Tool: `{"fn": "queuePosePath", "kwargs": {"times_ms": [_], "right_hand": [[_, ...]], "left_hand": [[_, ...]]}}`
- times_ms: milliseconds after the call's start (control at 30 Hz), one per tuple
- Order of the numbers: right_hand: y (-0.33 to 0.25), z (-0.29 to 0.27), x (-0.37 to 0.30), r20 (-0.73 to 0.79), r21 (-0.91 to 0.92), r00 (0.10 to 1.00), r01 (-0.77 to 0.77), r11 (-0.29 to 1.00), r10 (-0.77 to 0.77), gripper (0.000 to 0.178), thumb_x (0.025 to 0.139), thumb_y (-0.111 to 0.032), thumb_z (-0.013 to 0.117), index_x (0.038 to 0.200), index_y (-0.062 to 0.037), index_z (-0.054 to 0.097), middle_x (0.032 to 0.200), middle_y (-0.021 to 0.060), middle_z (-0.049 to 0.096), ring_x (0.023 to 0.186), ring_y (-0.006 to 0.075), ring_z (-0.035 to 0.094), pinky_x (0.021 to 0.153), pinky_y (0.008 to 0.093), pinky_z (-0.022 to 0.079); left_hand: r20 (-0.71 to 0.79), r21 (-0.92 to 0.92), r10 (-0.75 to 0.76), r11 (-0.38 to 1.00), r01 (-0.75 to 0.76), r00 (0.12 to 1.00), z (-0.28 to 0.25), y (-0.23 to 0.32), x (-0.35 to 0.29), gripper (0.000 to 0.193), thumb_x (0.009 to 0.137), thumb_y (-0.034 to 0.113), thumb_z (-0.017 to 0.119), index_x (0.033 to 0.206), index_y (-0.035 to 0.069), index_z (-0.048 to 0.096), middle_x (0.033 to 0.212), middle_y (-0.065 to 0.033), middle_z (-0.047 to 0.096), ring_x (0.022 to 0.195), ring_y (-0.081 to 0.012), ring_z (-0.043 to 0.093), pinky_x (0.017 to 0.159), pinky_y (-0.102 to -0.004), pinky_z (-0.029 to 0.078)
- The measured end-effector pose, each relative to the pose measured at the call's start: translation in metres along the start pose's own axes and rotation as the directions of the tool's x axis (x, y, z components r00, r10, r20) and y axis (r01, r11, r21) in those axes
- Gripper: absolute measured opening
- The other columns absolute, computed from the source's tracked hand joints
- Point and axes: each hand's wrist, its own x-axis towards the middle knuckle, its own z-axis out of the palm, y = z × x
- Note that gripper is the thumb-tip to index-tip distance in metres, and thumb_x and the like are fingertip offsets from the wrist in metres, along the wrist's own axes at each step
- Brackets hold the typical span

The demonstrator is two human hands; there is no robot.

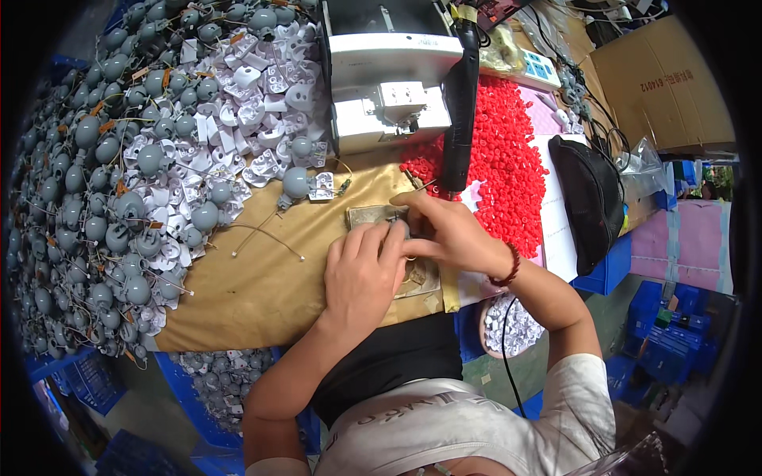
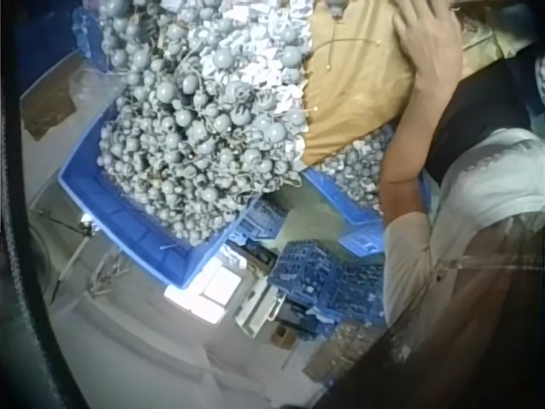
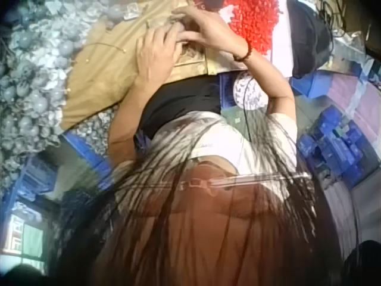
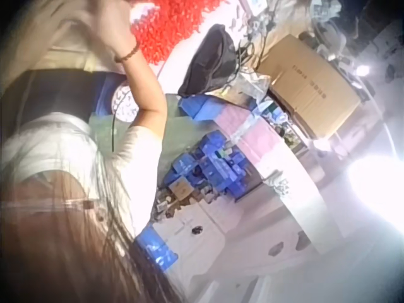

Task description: Assembling small grey toy parts using an electric screwdriver at a factory workbench.

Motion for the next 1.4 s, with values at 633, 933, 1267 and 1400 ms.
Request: {"fn": "queuePosePath", "kwargs": {"times_ms": [633, 933, 1267, 1400], "right_hand": [[-0.06, -0.098, 0.075, -0.761, 0.235, 0.589, 0.639, 0.732, -0.271, 0.051, 0.093, 0.006, 0.061, 0.139, 0.0042, 0.04, 0.088, 0.0095, 0.063, 0.077, 0.0208, 0.065, 0.078, 0.0398, 0.057], [-0.06, -0.102, 0.139, -0.644, 0.36, 0.753, 0.451, 0.817, -0.132, 0.014, 0.088, -0.005, 0.074, 0.097, 0.0019, 0.067, 0.078, 0.0053, 0.068, 0.066, 0.0137, 0.066, 0.064, 0.028, 0.053], [-0.086, -0.062, 0.063, -0.416, 0.647, 0.906, 0.233, 0.726, 0.08, 0.028, 0.075, -0.003, 0.08, 0.098, 0.0009, 0.064, 0.079, 0.0052, 0.068, 0.065, 0.0117, 0.064, 0.061, 0.029, 0.053], [-0.087, -0.042, 0.027, -0.374, 0.667, 0.927, 0.289, 0.686, -0.026, 0.066, 0.076, 0.008, 0.069, 0.134, 0.0008, 0.04, 0.082, 0.0067, 0.063, 0.069, 0.015, 0.062, 0.067, 0.0307, 0.053]], "left_hand": [[-0.062, -0.058, -0.026, 0.998, 0.022, 0.998, 0.004, -0.002, 0.006, 0.04, 0.072, 0.007, 0.077, 0.11, 0.005, 0.063, 0.103, -0.0107, 0.065, 0.1, -0.033, 0.061, 0.083, -0.0436, 0.047], [-0.09, -0.012, -0.045, 0.999, 0.044, 0.995, 0.007, 0.0, 0.004, 0.039, 0.074, 0.009, 0.077, 0.11, 0.007, 0.065, 0.104, -0.0084, 0.067, 0.099, -0.031, 0.058, 0.087, -0.0432, 0.048], [-0.094, -0.066, -0.074, 0.995, 0.068, 0.993, 0.01, -0.004, 0.0, 0.034, 0.073, 0.011, 0.076, 0.105, 0.008, 0.064, 0.098, -0.0083, 0.064, 0.092, -0.0305, 0.06, 0.075, -0.0436, 0.046], [-0.08, -0.044, -0.074, 0.997, 0.07, 0.994, 0.011, -0.006, -0.002, 0.04, 0.075, 0.013, 0.073, 0.112, 0.01, 0.061, 0.103, -0.0046, 0.065, 0.092, -0.027, 0.061, 0.075, -0.0427, 0.046]]}}
